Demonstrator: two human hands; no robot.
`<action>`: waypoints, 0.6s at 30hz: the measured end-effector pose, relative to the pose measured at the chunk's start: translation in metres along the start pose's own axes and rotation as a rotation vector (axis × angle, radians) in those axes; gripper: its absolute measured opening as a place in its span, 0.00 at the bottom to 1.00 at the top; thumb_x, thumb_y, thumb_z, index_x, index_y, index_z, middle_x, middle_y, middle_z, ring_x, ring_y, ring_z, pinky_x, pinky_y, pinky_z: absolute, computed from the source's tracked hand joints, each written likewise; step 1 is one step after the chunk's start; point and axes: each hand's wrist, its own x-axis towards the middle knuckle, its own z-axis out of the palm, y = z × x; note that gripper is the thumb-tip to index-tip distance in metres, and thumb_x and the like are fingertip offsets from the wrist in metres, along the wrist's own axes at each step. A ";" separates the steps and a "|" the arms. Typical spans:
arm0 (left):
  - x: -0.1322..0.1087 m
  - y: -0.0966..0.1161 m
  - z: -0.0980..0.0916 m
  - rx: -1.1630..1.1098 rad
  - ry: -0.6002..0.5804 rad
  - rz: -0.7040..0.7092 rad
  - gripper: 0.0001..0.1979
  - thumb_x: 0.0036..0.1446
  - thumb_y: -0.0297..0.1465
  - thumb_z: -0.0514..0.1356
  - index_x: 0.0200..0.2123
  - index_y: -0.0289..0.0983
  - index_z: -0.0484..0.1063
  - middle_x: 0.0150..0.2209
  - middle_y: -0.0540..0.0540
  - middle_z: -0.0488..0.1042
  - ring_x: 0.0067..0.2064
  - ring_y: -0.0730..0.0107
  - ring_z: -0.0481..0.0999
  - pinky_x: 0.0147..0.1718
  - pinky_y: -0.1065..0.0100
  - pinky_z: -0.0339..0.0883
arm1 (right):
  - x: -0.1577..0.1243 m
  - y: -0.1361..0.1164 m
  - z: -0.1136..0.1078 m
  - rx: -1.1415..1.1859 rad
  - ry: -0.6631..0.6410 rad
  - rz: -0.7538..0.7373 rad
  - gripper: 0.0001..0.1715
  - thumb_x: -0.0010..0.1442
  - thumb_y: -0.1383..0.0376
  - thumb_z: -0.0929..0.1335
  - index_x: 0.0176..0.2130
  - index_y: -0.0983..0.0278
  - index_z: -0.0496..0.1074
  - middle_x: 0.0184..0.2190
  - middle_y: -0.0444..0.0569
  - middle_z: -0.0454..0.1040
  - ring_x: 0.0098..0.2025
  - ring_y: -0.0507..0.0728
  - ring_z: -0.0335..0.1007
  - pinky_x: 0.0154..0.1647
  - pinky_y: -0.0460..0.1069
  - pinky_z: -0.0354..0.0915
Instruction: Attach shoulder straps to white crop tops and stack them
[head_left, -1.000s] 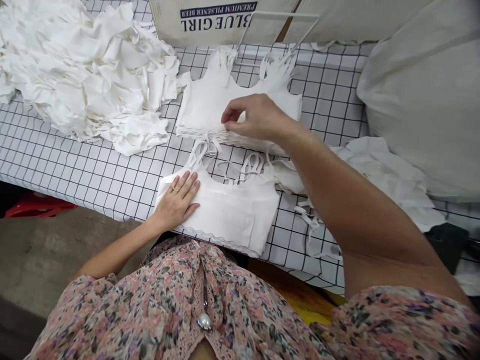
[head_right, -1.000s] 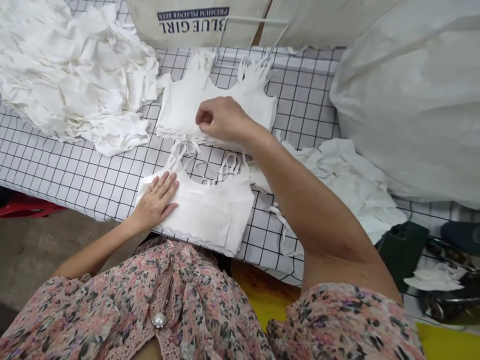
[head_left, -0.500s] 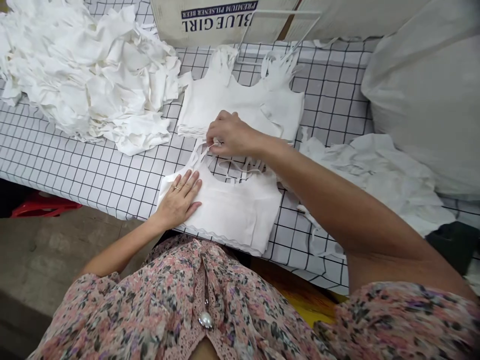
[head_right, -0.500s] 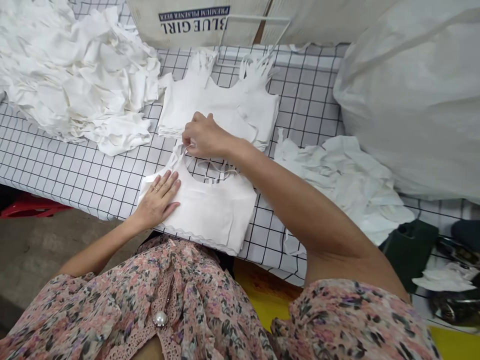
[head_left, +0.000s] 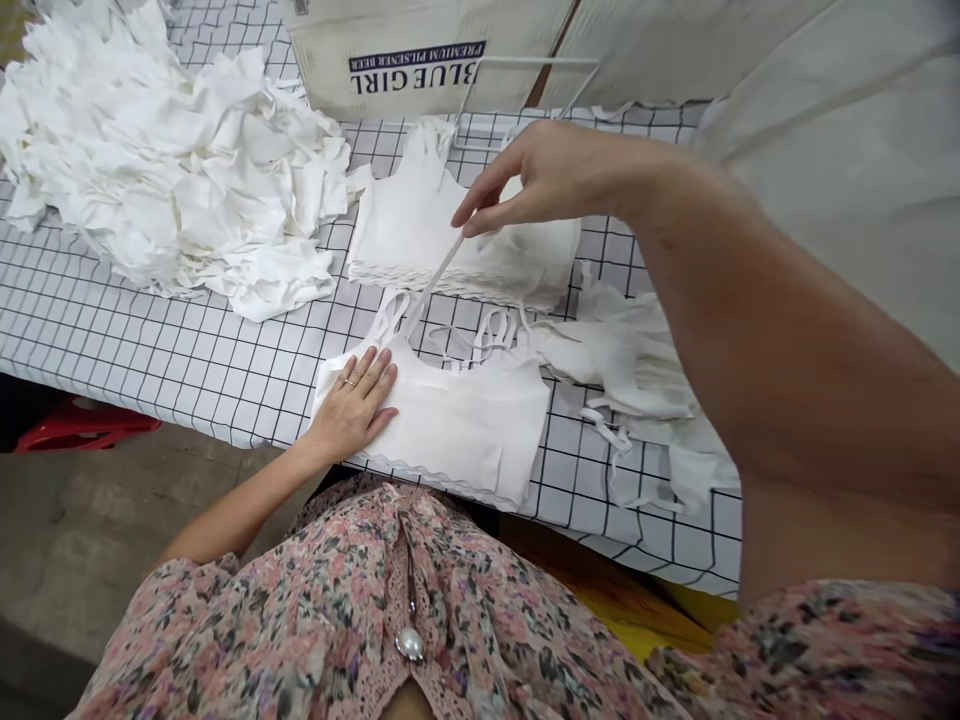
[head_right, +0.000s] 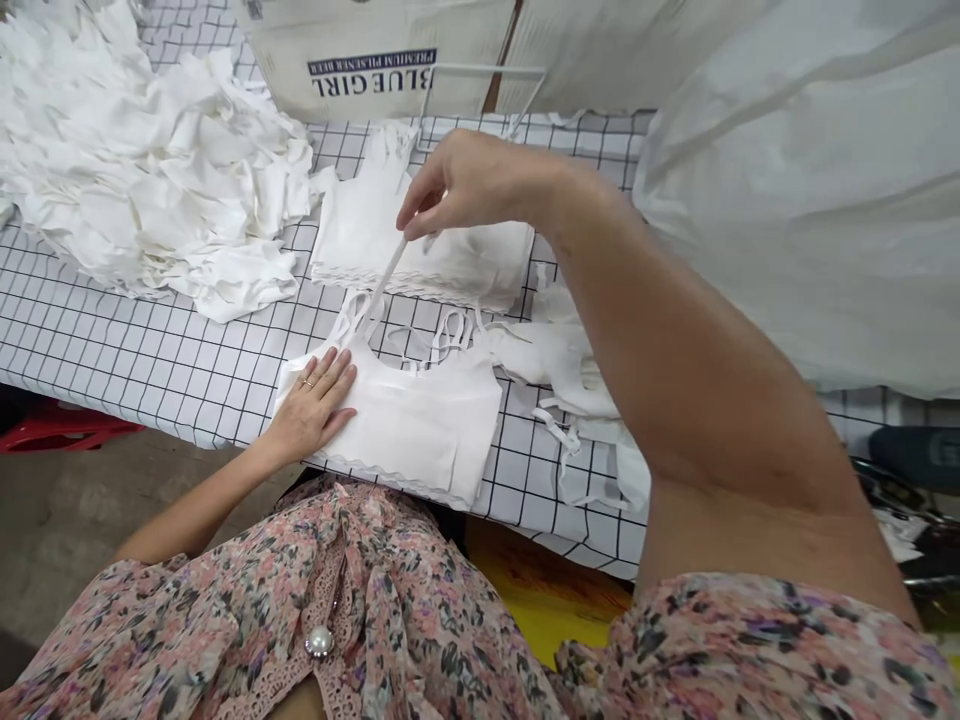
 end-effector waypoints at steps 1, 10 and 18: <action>0.000 -0.001 0.001 -0.002 0.012 0.007 0.38 0.78 0.40 0.53 0.81 0.39 0.39 0.80 0.36 0.46 0.82 0.51 0.40 0.80 0.42 0.49 | -0.009 -0.003 -0.002 0.041 0.027 0.010 0.06 0.59 0.70 0.79 0.36 0.59 0.86 0.29 0.46 0.79 0.36 0.56 0.73 0.44 0.58 0.72; 0.000 0.001 -0.002 -0.303 0.201 0.013 0.32 0.74 0.35 0.60 0.77 0.40 0.58 0.77 0.36 0.59 0.81 0.46 0.52 0.77 0.37 0.52 | -0.083 -0.017 0.043 0.979 0.144 0.025 0.11 0.54 0.63 0.80 0.37 0.67 0.85 0.31 0.53 0.82 0.34 0.57 0.80 0.37 0.54 0.77; 0.043 0.035 -0.040 -1.603 0.268 -0.502 0.18 0.66 0.36 0.67 0.58 0.42 0.81 0.61 0.42 0.81 0.59 0.57 0.84 0.62 0.54 0.75 | -0.101 -0.031 0.120 1.349 0.204 0.019 0.18 0.52 0.62 0.81 0.44 0.60 0.86 0.43 0.51 0.87 0.50 0.61 0.85 0.61 0.59 0.78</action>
